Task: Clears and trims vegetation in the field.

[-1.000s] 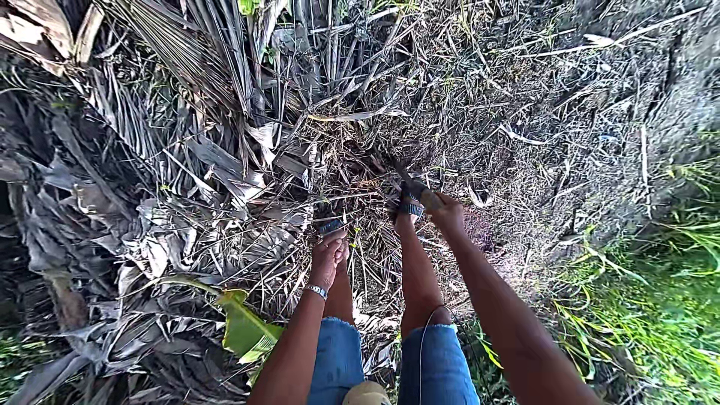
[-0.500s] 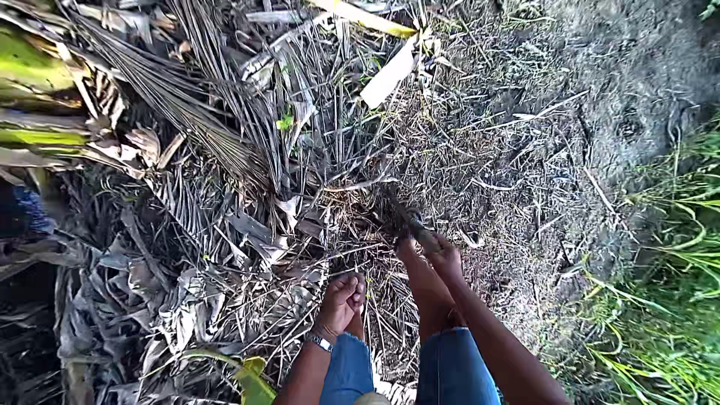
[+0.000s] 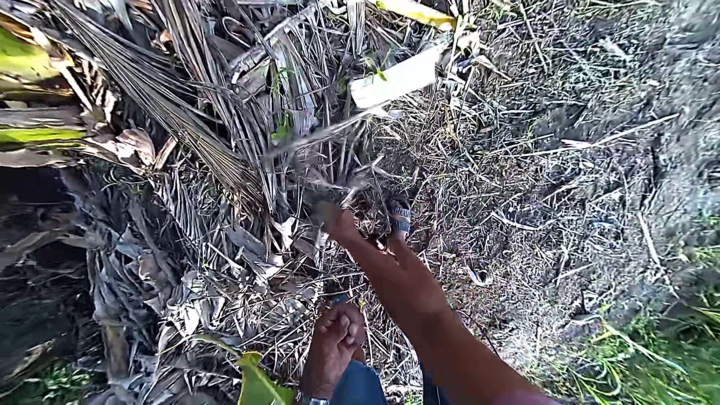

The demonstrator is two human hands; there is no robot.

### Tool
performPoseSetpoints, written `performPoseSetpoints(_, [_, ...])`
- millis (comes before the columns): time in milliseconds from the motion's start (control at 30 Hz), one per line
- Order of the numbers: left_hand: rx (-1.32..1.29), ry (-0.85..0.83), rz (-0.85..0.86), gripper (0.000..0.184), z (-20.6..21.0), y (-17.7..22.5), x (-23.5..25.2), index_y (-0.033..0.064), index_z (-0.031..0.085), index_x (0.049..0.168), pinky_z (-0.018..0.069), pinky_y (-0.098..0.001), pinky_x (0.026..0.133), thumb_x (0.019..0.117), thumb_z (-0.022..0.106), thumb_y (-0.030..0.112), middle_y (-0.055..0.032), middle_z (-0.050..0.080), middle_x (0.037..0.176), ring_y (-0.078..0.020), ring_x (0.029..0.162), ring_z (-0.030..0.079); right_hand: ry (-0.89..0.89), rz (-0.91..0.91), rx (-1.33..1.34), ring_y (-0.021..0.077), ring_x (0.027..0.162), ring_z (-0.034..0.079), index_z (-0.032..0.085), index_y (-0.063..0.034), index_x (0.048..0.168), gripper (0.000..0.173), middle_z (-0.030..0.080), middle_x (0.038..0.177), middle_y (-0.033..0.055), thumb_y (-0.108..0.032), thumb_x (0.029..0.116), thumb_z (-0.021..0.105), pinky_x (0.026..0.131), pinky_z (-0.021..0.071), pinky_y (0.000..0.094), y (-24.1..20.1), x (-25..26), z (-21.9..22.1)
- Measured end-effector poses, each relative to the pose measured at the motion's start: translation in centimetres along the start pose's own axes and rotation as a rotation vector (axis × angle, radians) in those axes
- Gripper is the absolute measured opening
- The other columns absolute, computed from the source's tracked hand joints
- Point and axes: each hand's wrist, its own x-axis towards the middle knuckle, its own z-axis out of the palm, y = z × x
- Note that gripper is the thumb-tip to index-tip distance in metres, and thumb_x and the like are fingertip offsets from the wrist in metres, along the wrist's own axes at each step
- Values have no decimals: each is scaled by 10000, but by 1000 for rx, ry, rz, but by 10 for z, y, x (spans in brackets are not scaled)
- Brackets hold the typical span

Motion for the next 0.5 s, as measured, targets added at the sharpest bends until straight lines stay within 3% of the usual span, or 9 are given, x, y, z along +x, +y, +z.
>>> performPoseSetpoints(67, [-8,-47,39,161,30,21,14,139,777,985,498,-183,586,962,708,283,27,680,807,-32,651,604,-348,-205,-372,397,1151,671,593,-134,1446,604,699,1247,213,-130,863,751,977,524,644,-34,-16,7])
performPoseSetpoints(100, [4,-73,51,156,44,31,21,141,775,988,499,-180,590,966,701,277,30,681,812,-28,656,604,-440,-282,-510,435,1134,669,555,-185,1489,667,702,1231,220,-144,853,754,931,518,691,-49,-34,8])
performPoseSetpoints(167, [7,-130,66,151,68,48,37,139,775,986,504,-187,603,967,701,269,22,688,826,-35,669,610,-511,-281,-609,485,1077,671,476,-202,1542,737,698,1184,256,-145,856,739,859,510,729,-71,-72,-10])
performPoseSetpoints(200, [3,-155,70,152,78,53,45,136,774,987,501,-190,606,968,701,268,16,689,836,-41,676,611,-494,-221,-579,486,1101,665,459,-198,1559,731,692,1208,262,-147,879,723,888,500,728,-71,-87,-26])
performPoseSetpoints(333, [-3,-225,85,182,108,58,68,124,766,988,501,-200,608,984,680,285,9,681,841,-45,676,603,-65,-59,-180,352,1116,696,583,-76,1441,591,711,1220,207,-175,884,754,1001,538,588,-17,-114,-113])
performPoseSetpoints(400, [-36,-220,50,179,116,55,74,120,769,991,502,-198,603,981,687,279,0,691,848,-44,669,604,183,-25,-42,294,1031,720,613,-29,1385,584,724,1169,193,-143,833,767,939,586,522,12,-122,-162])
performPoseSetpoints(467, [-73,-207,3,161,120,52,88,118,768,993,504,-198,602,975,697,262,-2,687,842,-44,663,604,298,76,-44,303,907,726,593,-26,1404,624,717,1126,210,-134,815,770,817,609,522,14,-137,-219])
performPoseSetpoints(500, [-86,-197,-22,160,121,50,98,114,769,1004,513,-195,603,975,697,255,-5,690,842,-43,662,611,312,131,-85,324,896,722,572,-41,1438,660,709,1145,223,-127,820,789,805,605,533,10,-149,-245])
